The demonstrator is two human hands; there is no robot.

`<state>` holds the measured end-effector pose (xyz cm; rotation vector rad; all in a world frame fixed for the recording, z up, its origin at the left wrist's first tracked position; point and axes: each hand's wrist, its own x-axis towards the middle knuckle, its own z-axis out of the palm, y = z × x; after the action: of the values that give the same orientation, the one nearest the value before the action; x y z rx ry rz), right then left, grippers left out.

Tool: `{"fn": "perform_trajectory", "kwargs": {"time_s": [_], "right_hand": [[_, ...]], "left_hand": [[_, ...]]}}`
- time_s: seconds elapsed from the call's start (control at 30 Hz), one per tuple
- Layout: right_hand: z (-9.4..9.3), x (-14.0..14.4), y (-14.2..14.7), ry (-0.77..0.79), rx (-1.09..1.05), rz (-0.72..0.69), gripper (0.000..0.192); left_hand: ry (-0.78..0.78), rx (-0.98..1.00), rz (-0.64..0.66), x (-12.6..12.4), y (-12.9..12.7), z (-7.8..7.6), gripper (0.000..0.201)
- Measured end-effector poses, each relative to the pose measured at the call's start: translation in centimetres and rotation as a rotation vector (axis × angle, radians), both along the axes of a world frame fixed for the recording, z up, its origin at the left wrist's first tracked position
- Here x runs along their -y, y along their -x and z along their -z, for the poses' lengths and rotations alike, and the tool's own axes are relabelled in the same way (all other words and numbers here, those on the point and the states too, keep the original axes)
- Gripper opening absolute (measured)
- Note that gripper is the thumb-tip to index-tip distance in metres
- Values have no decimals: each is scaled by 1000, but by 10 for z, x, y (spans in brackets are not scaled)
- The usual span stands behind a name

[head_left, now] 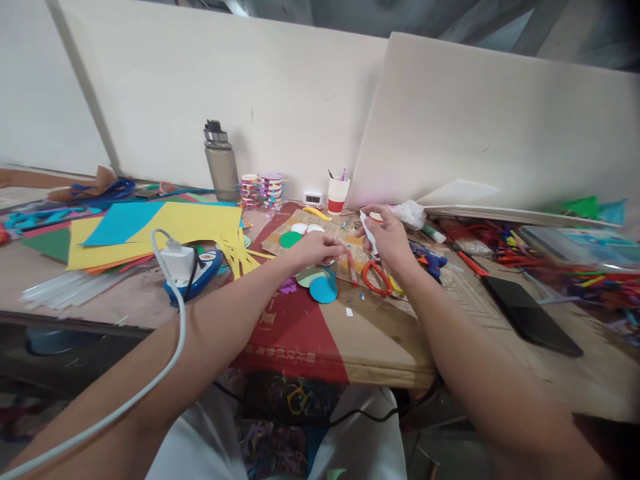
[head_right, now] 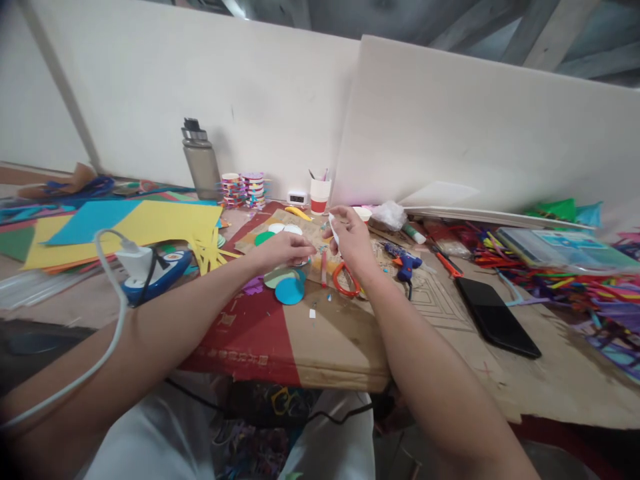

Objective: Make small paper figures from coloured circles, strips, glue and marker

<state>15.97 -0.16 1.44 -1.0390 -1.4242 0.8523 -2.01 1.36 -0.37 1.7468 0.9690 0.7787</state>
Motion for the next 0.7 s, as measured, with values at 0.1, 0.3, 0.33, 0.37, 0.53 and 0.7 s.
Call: {"fn": "perform_trajectory", "kwargs": {"time_s": [0.1, 0.3, 0.33, 0.37, 0.53, 0.7], "right_hand": [[2, -2, 0, 33, -38, -53, 33], [4, -2, 5, 189, -46, 7, 17], [5, -3, 6, 230, -7, 15, 14], [6, -3, 6, 255, 61, 21, 14], [14, -3, 10, 87, 557, 120, 17], [19, 0, 17, 98, 753, 100, 17]], "left_hand": [[-57, -103, 143, 7, -1, -3, 21], [-230, -117, -102, 3, 6, -16, 26], [-280, -135, -218, 0, 9, -16, 26], [-324, -184, -318, -4, 12, -16, 25], [-320, -625, -487, -13, 24, -11, 35], [-288, -736, -298, -14, 23, -2, 36]]}}
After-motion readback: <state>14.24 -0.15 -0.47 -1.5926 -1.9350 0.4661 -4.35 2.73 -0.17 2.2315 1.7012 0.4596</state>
